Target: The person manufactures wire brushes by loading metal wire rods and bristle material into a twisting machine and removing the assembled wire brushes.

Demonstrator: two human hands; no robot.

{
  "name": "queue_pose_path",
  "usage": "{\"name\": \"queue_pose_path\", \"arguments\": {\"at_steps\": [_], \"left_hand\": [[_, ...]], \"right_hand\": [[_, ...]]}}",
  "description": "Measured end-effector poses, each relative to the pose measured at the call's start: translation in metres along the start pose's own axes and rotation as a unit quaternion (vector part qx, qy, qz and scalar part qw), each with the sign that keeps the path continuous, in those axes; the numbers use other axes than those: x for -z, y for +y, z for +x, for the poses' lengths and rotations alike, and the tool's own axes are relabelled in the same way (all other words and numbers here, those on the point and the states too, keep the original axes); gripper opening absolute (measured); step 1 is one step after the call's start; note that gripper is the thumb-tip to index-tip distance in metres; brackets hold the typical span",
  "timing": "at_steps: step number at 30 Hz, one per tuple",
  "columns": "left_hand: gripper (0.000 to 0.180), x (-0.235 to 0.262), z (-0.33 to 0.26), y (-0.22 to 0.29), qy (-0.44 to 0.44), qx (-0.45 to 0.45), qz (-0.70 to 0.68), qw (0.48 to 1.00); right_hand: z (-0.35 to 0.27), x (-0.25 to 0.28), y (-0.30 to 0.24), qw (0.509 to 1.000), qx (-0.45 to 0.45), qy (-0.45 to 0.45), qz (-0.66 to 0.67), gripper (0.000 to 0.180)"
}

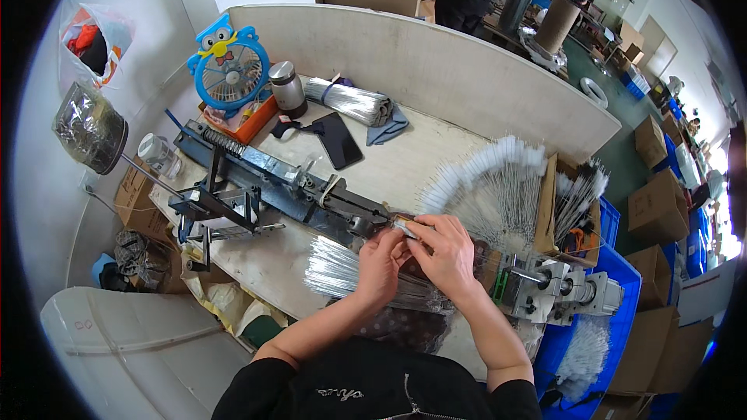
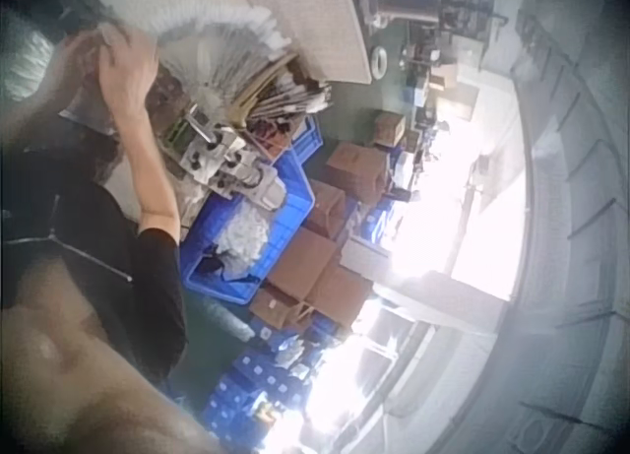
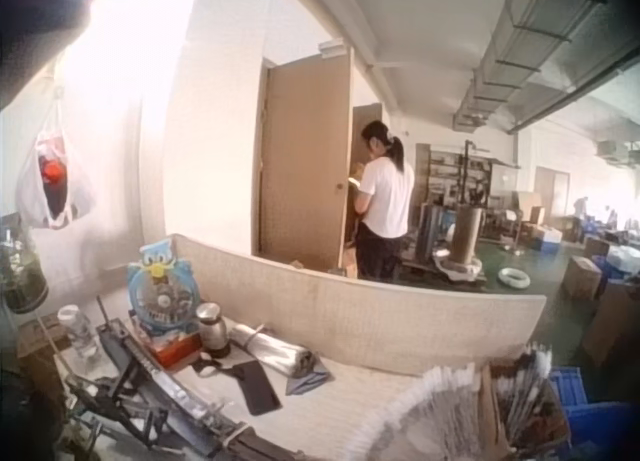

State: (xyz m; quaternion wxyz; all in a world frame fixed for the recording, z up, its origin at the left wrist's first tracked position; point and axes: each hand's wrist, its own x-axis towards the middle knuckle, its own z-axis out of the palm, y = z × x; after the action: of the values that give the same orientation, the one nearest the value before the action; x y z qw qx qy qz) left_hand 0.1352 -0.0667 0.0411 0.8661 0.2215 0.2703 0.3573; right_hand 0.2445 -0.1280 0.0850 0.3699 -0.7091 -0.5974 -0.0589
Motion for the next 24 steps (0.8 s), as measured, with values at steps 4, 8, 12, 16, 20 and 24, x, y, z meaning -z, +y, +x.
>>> {"name": "queue_pose_path", "arguments": {"at_steps": [4, 8, 12, 16, 20, 24], "left_hand": [[0.012, 0.0019, -0.0009, 0.0013, 0.007, -0.006, -0.023, 1.000], [0.012, -0.0012, -0.0021, 0.0027, -0.004, -0.001, -0.004, 1.000], [0.013, 0.0025, -0.0006, -0.0014, 0.000, 0.003, 0.007, 1.000], [0.013, -0.0005, 0.0022, 0.0013, 0.006, -0.003, 0.018, 1.000], [0.012, -0.0033, -0.0008, 0.0042, 0.004, 0.000, 0.020, 1.000], [0.013, -0.0009, -0.0005, 0.0019, 0.008, 0.000, 0.002, 1.000]], "right_hand": [[0.0017, -0.0028, -0.0092, 1.000, -0.020, 0.009, 0.014, 0.029], [-0.0018, -0.0050, -0.0084, 0.999, -0.033, 0.030, -0.028, 0.030], [-0.0056, -0.0001, -0.0073, 0.998, 0.007, 0.031, -0.059, 0.028], [-0.0043, -0.0009, -0.0043, 0.998, 0.009, 0.015, -0.064, 0.027], [-0.0041, 0.0001, -0.0047, 0.998, 0.010, 0.027, -0.048, 0.028], [-0.0039, -0.0025, -0.0045, 0.999, -0.004, 0.034, -0.034, 0.030]]}}
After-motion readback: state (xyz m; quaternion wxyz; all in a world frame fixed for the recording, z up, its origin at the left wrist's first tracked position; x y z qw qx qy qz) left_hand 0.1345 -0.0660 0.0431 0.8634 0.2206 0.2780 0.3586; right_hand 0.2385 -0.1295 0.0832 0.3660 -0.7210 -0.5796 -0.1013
